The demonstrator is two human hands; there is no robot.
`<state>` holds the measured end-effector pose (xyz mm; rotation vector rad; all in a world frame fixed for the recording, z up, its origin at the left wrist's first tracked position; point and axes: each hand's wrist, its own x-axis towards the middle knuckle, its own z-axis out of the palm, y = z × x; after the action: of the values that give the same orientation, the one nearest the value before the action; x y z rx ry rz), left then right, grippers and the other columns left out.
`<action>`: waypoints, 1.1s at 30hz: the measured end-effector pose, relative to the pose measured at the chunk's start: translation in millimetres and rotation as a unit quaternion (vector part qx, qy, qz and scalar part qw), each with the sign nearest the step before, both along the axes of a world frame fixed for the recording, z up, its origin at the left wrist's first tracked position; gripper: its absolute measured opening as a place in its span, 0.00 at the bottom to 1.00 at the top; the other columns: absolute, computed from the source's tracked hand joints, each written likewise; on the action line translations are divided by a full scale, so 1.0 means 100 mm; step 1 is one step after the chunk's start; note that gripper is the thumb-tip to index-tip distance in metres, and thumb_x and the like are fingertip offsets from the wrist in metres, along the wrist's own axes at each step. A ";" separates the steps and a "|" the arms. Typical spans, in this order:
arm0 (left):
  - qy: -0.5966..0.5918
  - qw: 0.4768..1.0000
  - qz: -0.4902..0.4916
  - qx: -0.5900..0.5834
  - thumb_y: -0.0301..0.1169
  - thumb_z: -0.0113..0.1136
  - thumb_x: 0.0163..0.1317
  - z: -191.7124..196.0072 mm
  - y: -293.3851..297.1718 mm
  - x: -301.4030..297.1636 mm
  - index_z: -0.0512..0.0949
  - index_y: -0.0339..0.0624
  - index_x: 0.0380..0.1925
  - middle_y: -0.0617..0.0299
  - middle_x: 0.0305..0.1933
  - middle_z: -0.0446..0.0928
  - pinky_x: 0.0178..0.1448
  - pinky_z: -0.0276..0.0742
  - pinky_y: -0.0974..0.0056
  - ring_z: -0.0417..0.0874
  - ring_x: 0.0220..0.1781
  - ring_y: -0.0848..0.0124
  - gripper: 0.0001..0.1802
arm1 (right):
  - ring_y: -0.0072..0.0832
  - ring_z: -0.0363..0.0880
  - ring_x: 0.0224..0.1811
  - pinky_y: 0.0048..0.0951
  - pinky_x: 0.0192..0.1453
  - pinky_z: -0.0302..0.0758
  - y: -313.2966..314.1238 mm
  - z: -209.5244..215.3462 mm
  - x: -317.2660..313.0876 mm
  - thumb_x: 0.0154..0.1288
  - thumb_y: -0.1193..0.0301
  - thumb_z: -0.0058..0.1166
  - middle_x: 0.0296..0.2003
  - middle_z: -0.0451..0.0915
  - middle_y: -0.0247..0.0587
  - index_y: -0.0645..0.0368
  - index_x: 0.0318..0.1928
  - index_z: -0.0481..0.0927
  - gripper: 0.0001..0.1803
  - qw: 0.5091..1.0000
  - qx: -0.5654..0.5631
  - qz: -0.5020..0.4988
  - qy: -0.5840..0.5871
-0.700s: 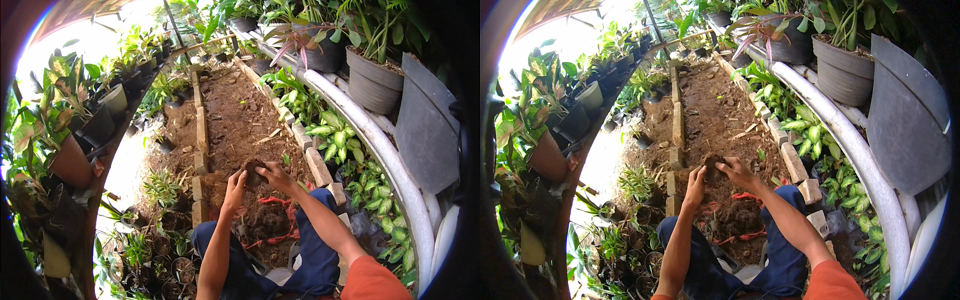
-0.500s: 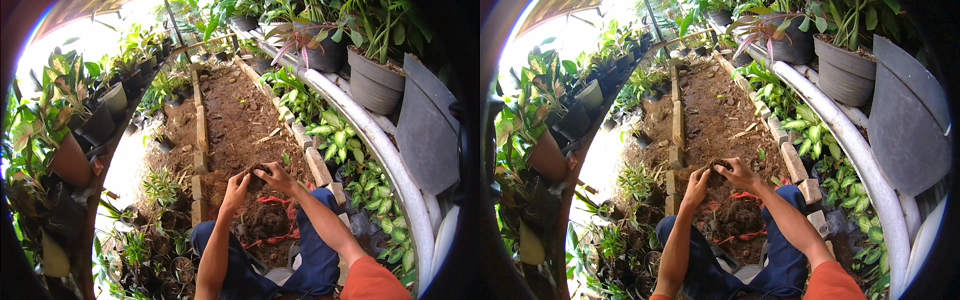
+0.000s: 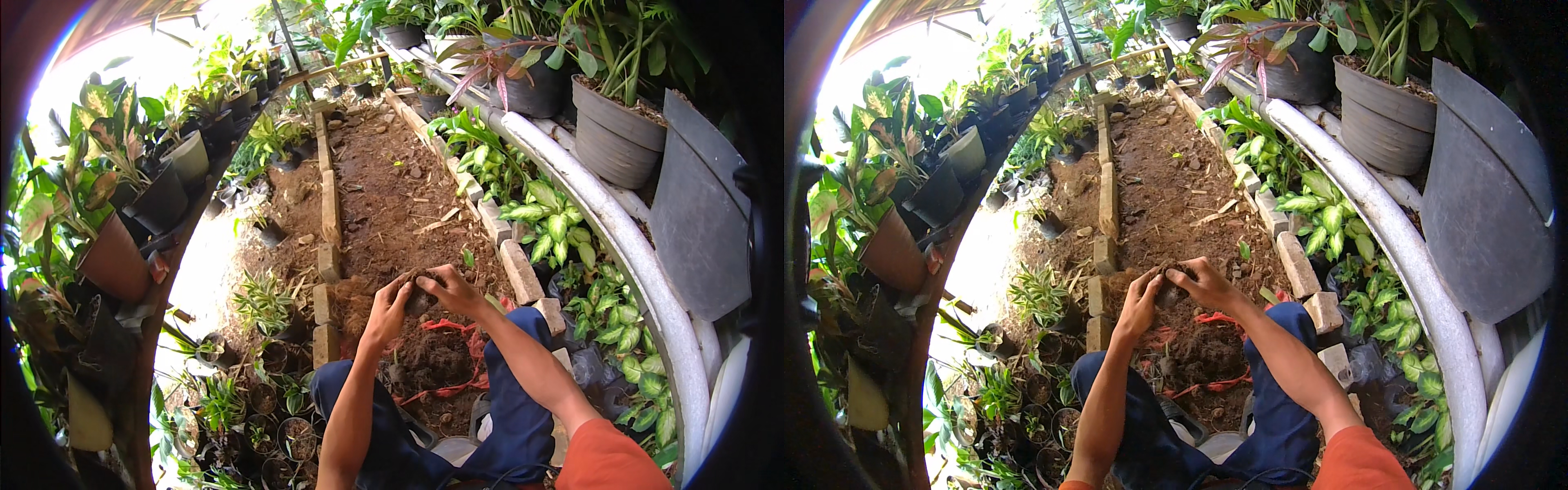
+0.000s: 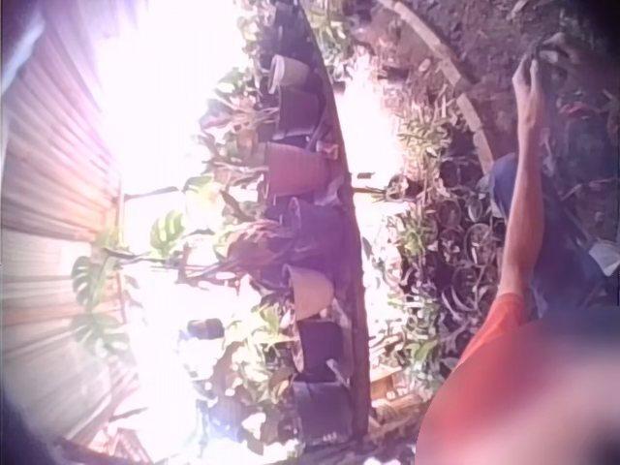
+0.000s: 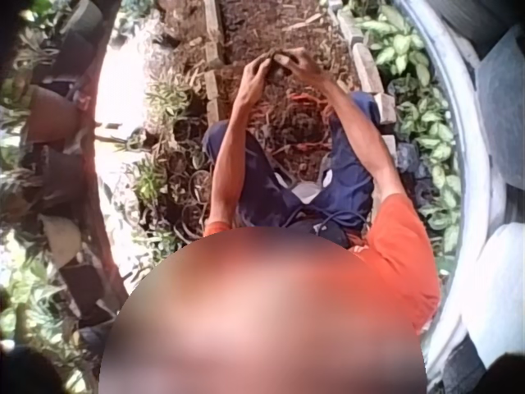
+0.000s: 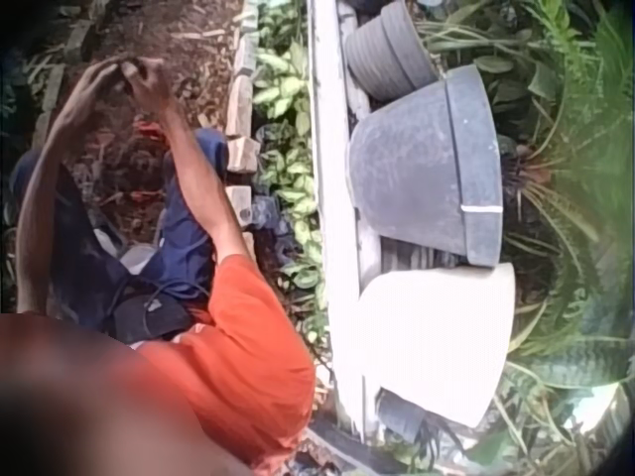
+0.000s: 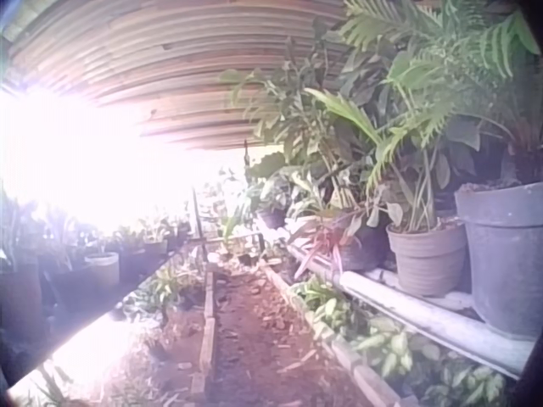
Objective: The person sits in a garden area and repeatedly scoops soil from a red mesh bag, then rolls and shapes it into compact balls using both hands. The person occasionally picks up a small sprout and places it into the soil ball before continuing to form more.
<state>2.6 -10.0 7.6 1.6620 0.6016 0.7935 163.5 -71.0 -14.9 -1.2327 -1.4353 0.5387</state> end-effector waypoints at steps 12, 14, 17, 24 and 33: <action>0.131 0.974 -0.042 0.180 0.34 0.54 0.61 -0.14 0.03 0.07 0.74 0.27 0.39 0.44 0.21 0.68 0.29 0.66 0.61 0.65 0.20 0.63 0.17 | 0.39 0.69 0.14 0.37 0.21 0.62 0.10 0.08 -0.19 0.72 0.57 0.47 0.13 0.67 0.48 0.66 0.19 0.72 0.28 0.953 0.039 -0.291 -0.080; 0.143 0.972 -0.041 0.183 0.35 0.55 0.60 -0.14 0.04 0.09 0.74 0.24 0.42 0.37 0.25 0.73 0.34 0.71 0.58 0.75 0.26 0.50 0.20 | 0.40 0.69 0.14 0.38 0.21 0.61 0.11 0.10 -0.17 0.70 0.59 0.50 0.13 0.68 0.49 0.66 0.17 0.72 0.27 0.942 0.096 -0.308 -0.092; 0.143 0.969 -0.038 0.200 0.36 0.57 0.59 -0.16 0.05 0.09 0.74 0.22 0.45 0.34 0.29 0.75 0.39 0.74 0.56 0.81 0.33 0.47 0.24 | 0.41 0.69 0.14 0.38 0.20 0.61 0.10 0.13 -0.13 0.69 0.61 0.53 0.13 0.68 0.49 0.66 0.17 0.71 0.26 0.934 0.120 -0.317 -0.118; 0.132 0.967 -0.032 0.215 0.36 0.58 0.57 -0.11 -0.02 0.11 0.74 0.22 0.45 0.33 0.31 0.77 0.42 0.75 0.56 0.81 0.37 0.45 0.25 | 0.39 0.68 0.12 0.37 0.20 0.61 0.10 0.19 -0.11 0.66 0.63 0.57 0.11 0.67 0.48 0.65 0.15 0.71 0.25 0.945 0.072 -0.294 -0.120; 0.116 0.964 -0.032 0.236 0.35 0.58 0.57 -0.10 0.01 0.07 0.74 0.25 0.36 0.34 0.27 0.73 0.35 0.71 0.53 0.77 0.31 0.42 0.18 | 0.24 0.63 0.11 0.32 0.20 0.60 0.09 0.13 -0.14 0.69 0.59 0.53 0.09 0.67 0.40 0.67 0.15 0.73 0.28 0.937 0.128 -0.319 -0.055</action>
<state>9.5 -9.0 -2.1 2.2244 0.5415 0.7358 149.1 -61.5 -2.0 -1.4329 -1.0614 -0.1608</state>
